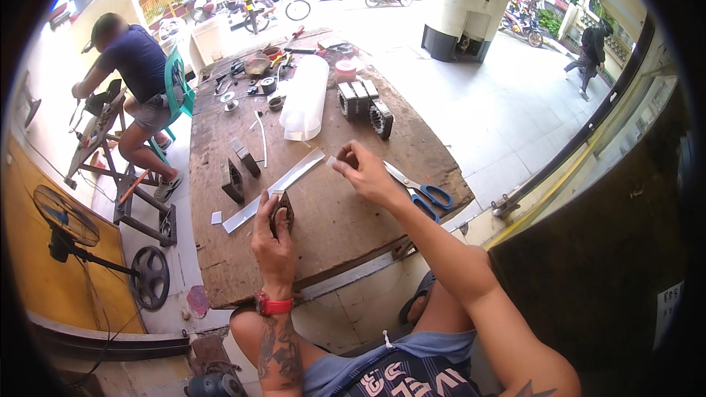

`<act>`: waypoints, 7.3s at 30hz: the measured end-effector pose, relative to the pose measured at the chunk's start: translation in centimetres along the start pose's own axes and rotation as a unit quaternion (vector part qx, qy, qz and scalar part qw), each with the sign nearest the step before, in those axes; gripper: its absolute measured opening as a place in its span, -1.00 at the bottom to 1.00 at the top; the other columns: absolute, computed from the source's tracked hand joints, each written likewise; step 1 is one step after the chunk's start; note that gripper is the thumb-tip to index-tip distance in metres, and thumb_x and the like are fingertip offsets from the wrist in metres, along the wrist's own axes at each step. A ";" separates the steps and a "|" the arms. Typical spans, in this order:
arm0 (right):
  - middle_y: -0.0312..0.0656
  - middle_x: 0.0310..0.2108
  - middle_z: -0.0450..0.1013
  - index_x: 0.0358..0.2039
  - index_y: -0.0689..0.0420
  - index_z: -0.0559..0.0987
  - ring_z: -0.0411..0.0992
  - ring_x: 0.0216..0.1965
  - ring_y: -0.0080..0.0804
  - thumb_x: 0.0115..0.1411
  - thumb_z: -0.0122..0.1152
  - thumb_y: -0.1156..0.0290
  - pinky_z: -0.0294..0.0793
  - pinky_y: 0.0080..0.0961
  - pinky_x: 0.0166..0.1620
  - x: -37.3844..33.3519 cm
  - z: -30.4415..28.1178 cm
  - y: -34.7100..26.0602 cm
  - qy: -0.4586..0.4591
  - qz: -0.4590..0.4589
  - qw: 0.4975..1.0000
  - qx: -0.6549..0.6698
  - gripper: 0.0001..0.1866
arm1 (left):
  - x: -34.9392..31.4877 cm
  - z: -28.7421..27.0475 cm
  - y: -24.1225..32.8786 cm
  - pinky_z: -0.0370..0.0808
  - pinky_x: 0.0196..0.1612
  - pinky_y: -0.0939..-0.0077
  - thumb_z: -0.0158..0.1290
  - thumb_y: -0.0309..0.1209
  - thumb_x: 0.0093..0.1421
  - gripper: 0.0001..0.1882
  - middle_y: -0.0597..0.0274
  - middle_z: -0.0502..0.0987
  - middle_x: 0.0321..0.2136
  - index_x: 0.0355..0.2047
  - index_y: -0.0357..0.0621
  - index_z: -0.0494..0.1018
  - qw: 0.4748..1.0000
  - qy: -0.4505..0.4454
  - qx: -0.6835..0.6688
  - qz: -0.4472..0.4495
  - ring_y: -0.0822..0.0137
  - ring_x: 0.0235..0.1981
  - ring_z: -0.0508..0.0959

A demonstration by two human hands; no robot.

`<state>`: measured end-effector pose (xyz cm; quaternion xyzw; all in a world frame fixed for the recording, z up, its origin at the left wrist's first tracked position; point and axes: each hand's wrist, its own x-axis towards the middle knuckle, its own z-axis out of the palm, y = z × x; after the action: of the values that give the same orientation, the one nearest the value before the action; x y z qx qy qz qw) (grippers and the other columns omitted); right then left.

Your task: The person cuts small rectangular pieces from a white strip using scissors and inserts them into the slots of a circular stator-like component. The person repeats this process, handling the stator and cutting additional pieces to fill the slots.

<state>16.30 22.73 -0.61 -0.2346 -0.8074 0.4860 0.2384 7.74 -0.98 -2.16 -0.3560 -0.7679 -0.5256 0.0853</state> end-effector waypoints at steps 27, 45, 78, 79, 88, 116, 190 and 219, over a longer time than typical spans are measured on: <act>0.02 -0.12 0.52 0.00 0.22 0.62 0.52 -0.01 0.03 0.34 0.34 0.27 0.52 -0.18 0.07 -11.8 -8.7 -2.6 -0.009 -0.041 0.924 -0.380 -0.67 | -3.1 0.2 4.2 0.62 -0.20 0.52 0.24 -0.43 0.39 -0.78 0.19 0.69 -0.30 -0.02 -0.26 0.61 0.877 -0.084 -0.431 -0.194 0.46 -0.32 0.65; 0.08 -0.14 0.56 0.32 0.23 0.41 0.58 -0.06 0.07 0.25 0.31 0.49 0.56 -0.21 0.06 -12.5 -11.5 -2.0 -0.012 -0.020 0.934 -0.357 -0.39 | -2.7 -0.5 4.0 0.72 -0.10 0.40 0.13 -0.45 0.44 -0.76 0.12 0.66 -0.22 0.02 -0.36 0.52 0.873 -0.120 -0.412 -0.233 0.36 -0.17 0.70; -0.34 -0.53 0.47 -0.14 0.23 0.59 0.33 -0.48 -0.69 0.19 0.59 0.17 0.33 -0.63 -0.42 -18.7 3.6 -2.5 -0.145 0.071 0.978 0.128 -0.55 | -1.5 -3.1 2.6 0.73 -0.10 0.45 0.27 -0.50 0.33 -0.75 0.04 0.73 -0.24 -0.01 -0.29 0.56 0.862 -0.121 -0.433 -0.234 0.34 -0.20 0.74; -0.34 -0.53 0.47 -0.14 0.23 0.59 0.33 -0.48 -0.69 0.19 0.59 0.17 0.33 -0.63 -0.42 -18.7 3.5 -2.5 -0.148 0.081 0.978 0.124 -0.54 | -1.5 -3.0 2.6 0.73 -0.10 0.45 0.27 -0.50 0.33 -0.75 0.04 0.73 -0.24 -0.01 -0.29 0.56 0.862 -0.122 -0.433 -0.233 0.34 -0.20 0.74; -0.33 -0.54 0.48 -0.13 0.24 0.60 0.35 -0.49 -0.69 0.18 0.60 0.16 0.34 -0.62 -0.43 -18.8 3.3 -2.7 -0.151 0.085 0.977 0.123 -0.53 | -1.6 -2.8 2.8 0.73 -0.11 0.44 0.28 -0.49 0.33 -0.74 0.10 0.72 -0.24 0.00 -0.27 0.55 0.870 -0.126 -0.414 -0.239 0.37 -0.24 0.74; -0.01 -0.26 0.48 0.11 0.19 0.41 0.52 -0.27 -0.14 0.33 0.38 0.17 0.51 -0.25 -0.13 -14.0 -4.1 -3.0 0.007 0.045 0.972 -0.230 -0.49 | -2.7 -1.5 3.9 0.73 -0.08 0.44 0.26 -0.50 0.34 -0.76 0.06 0.70 -0.18 -0.02 -0.30 0.56 0.836 -0.182 -0.445 -0.264 0.29 -0.15 0.74; -0.08 -0.06 0.57 -0.02 0.13 0.65 0.53 -0.01 -0.06 0.33 0.36 0.25 0.46 -0.19 0.07 -10.2 -1.3 -2.7 0.062 -0.173 0.959 -0.215 -0.70 | -1.8 -0.3 1.1 0.16 0.48 0.19 -0.13 -0.05 0.56 -0.47 -0.12 0.21 0.46 0.21 -0.31 0.38 0.918 -0.160 -0.336 -0.140 0.09 0.44 0.26; 0.06 -0.11 0.62 0.08 0.17 0.58 0.57 0.01 0.06 0.23 0.32 0.38 0.54 -0.12 0.07 -10.2 -10.3 -1.6 -0.018 0.128 0.892 -0.432 -0.60 | 2.5 -3.7 -3.9 0.47 0.10 -0.01 0.12 -0.26 0.37 -0.68 -0.07 0.63 -0.13 0.00 -0.22 0.53 0.918 -0.098 0.368 -0.111 -0.12 0.00 0.55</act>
<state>30.32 22.75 3.46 -0.4072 -0.9049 0.1194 0.0347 2.47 -3.81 -2.21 -0.2621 -0.9461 -0.1746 0.0758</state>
